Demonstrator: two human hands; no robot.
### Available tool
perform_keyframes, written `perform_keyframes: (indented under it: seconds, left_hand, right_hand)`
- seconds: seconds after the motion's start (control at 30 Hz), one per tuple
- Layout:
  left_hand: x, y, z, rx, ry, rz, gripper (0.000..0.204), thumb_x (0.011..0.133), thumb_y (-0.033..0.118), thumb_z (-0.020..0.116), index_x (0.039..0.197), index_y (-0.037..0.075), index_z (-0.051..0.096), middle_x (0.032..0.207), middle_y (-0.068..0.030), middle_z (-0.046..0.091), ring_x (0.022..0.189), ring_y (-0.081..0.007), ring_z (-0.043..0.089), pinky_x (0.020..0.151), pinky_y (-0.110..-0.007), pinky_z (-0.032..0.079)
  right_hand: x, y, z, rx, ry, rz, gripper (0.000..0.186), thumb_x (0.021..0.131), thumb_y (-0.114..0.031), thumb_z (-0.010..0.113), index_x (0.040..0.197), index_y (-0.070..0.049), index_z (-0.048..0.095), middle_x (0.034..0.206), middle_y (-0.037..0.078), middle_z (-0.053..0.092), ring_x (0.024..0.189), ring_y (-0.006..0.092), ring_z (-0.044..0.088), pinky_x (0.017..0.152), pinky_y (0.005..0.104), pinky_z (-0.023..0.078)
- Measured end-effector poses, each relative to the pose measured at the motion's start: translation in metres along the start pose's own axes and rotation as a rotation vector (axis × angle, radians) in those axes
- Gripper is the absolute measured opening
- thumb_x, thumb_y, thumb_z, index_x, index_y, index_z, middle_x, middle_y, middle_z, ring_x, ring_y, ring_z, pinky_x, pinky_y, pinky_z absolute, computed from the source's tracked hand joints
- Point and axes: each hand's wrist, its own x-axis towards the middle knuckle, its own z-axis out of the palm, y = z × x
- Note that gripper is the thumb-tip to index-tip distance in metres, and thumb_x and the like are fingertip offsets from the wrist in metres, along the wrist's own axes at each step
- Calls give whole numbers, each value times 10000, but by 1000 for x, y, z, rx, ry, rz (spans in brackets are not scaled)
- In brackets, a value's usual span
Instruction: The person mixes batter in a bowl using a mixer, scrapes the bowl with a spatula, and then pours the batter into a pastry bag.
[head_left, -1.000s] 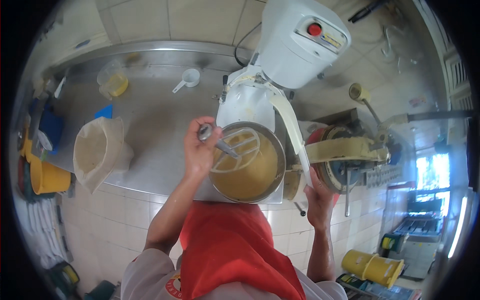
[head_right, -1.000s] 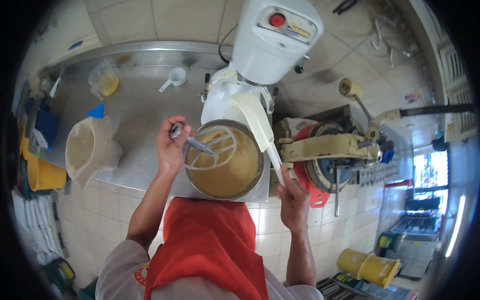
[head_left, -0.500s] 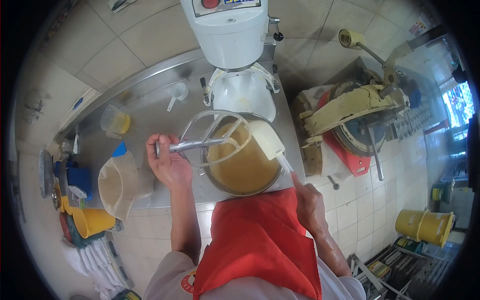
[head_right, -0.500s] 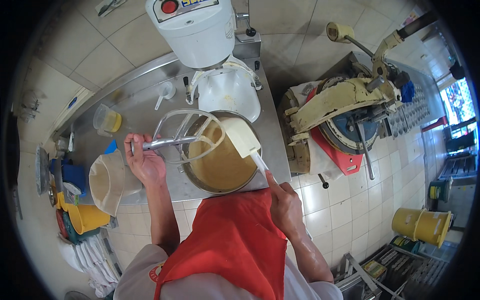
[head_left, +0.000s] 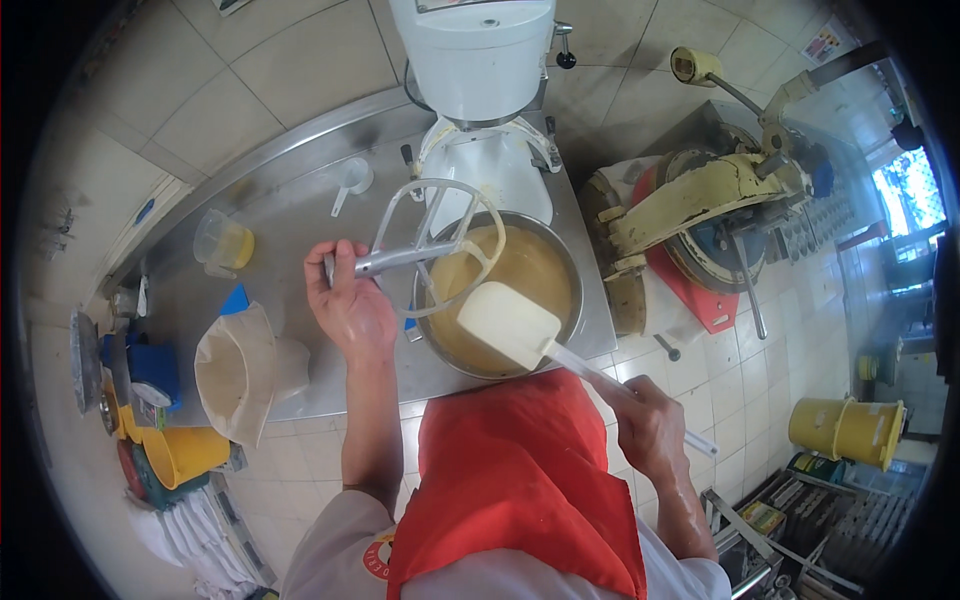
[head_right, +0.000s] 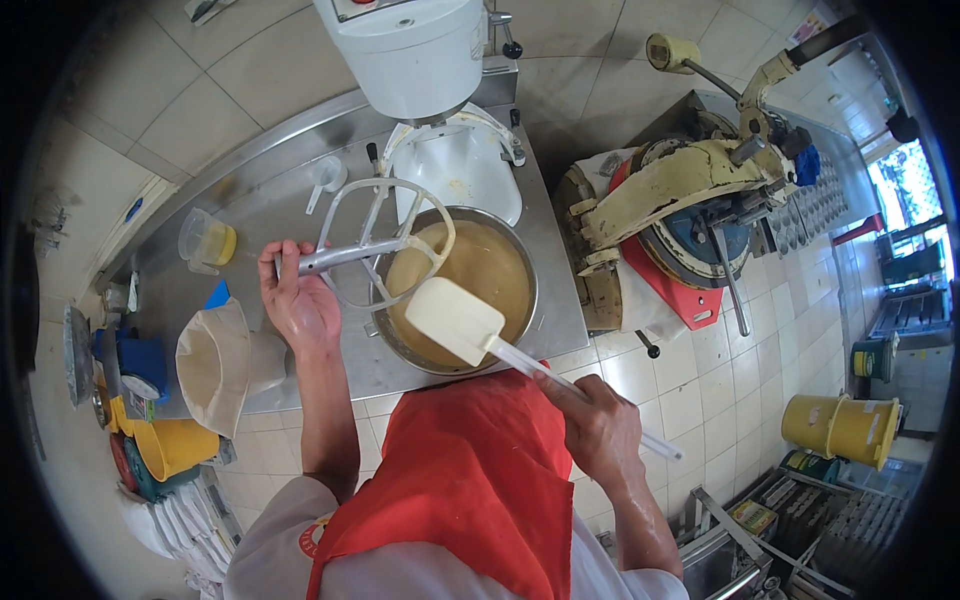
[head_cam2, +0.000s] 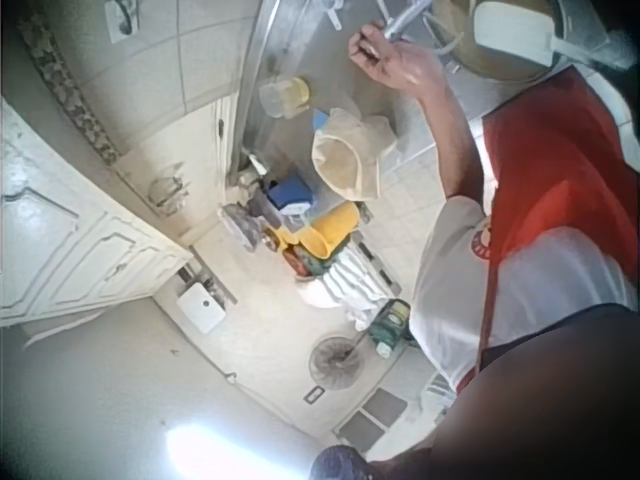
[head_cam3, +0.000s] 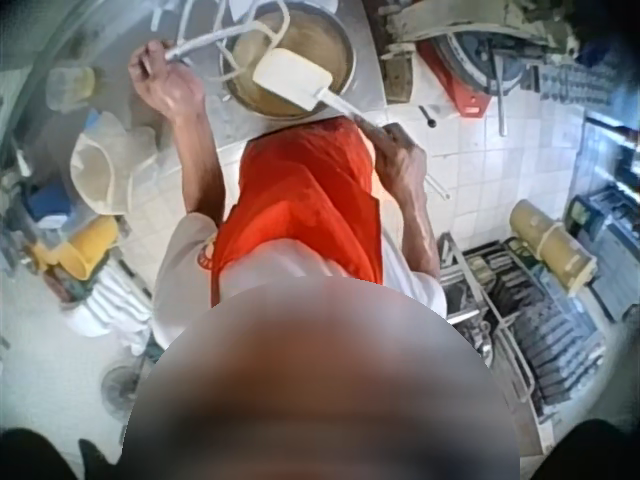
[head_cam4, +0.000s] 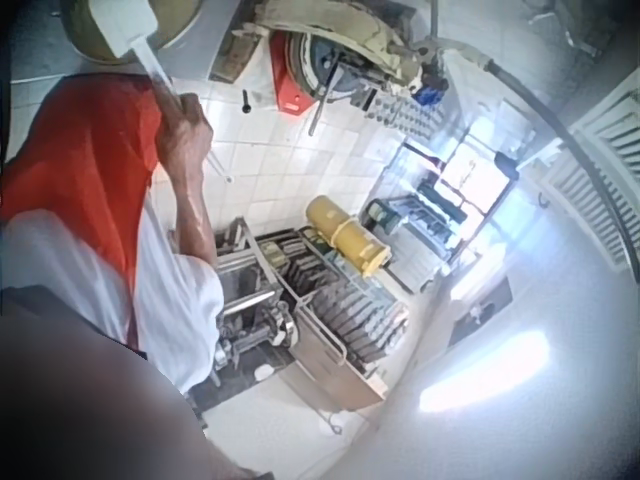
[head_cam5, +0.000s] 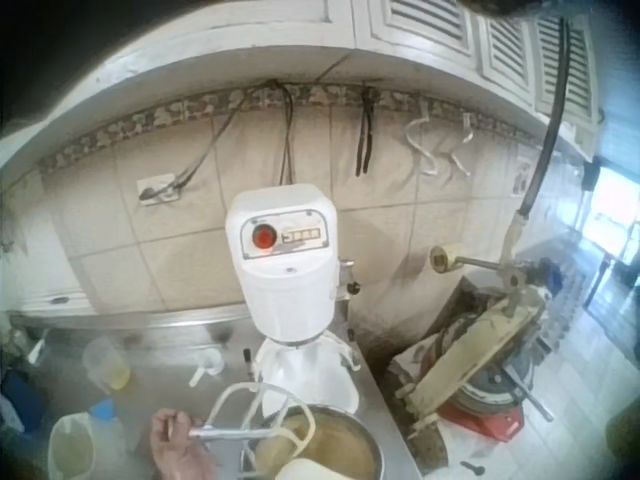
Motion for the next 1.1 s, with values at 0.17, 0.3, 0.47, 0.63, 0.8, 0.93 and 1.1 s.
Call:
perform_keyframes:
  seconds: [0.17, 0.3, 0.47, 0.63, 0.8, 0.93, 1.1]
  left_hand:
    - [15, -7, -7, 75, -86, -81, 169, 953, 24, 633, 1096, 58, 550, 918, -51, 586, 877, -175, 589, 905, -448, 523]
    - [18, 5, -4, 43, -146, -179, 190, 938, 2, 646, 1097, 48, 552, 929, -60, 586, 874, -168, 589, 854, -384, 504]
    - [29, 28, -23, -20, -88, -175, 200, 928, -11, 656, 1092, 41, 554, 940, -57, 584, 871, -159, 588, 804, -335, 498]
    - [17, 33, -31, 46, -93, -79, 150, 968, 38, 615, 1102, 57, 549, 936, -46, 591, 895, -175, 578, 904, -470, 517]
    - [-10, 28, -15, 0, -85, 15, 178, 938, -5, 644, 1070, 46, 535, 934, -62, 581, 882, -165, 571, 887, -383, 497]
    - [-14, 20, -11, -51, -92, 102, 149, 959, 34, 628, 1081, 76, 555, 934, -40, 590, 904, -173, 572, 922, -482, 512]
    - [-11, 9, -20, -60, -52, 179, 150, 960, 31, 623, 1086, 76, 556, 927, -37, 584, 919, -176, 574, 938, -484, 509]
  right_hand:
    - [27, -9, -12, -59, 30, -245, 506, 768, -38, 639, 1167, -334, 732, 755, 7, 567, 623, 197, 622, 574, 356, 541]
    - [47, -7, -9, -102, 6, -344, 488, 781, -31, 611, 1150, -325, 735, 764, 9, 571, 624, 207, 622, 584, 360, 543]
    - [38, 25, -7, -129, -12, -253, 493, 796, -7, 594, 1171, -295, 731, 759, 34, 572, 612, 235, 617, 576, 389, 538]
    - [39, 25, -24, -57, 16, -109, 489, 851, -3, 592, 1256, -257, 692, 764, 80, 588, 617, 288, 617, 568, 423, 512]
    - [60, 7, -12, 219, 81, -64, 446, 924, -4, 566, 1307, -211, 661, 783, 124, 610, 618, 306, 595, 591, 424, 478]
    - [57, 13, 7, 305, 57, -60, 460, 915, 26, 563, 1341, -135, 630, 734, 153, 582, 619, 291, 569, 607, 392, 464]
    - [33, 17, 34, 404, -63, -48, 483, 886, 50, 547, 1341, -95, 620, 731, 160, 594, 651, 295, 591, 651, 395, 485]
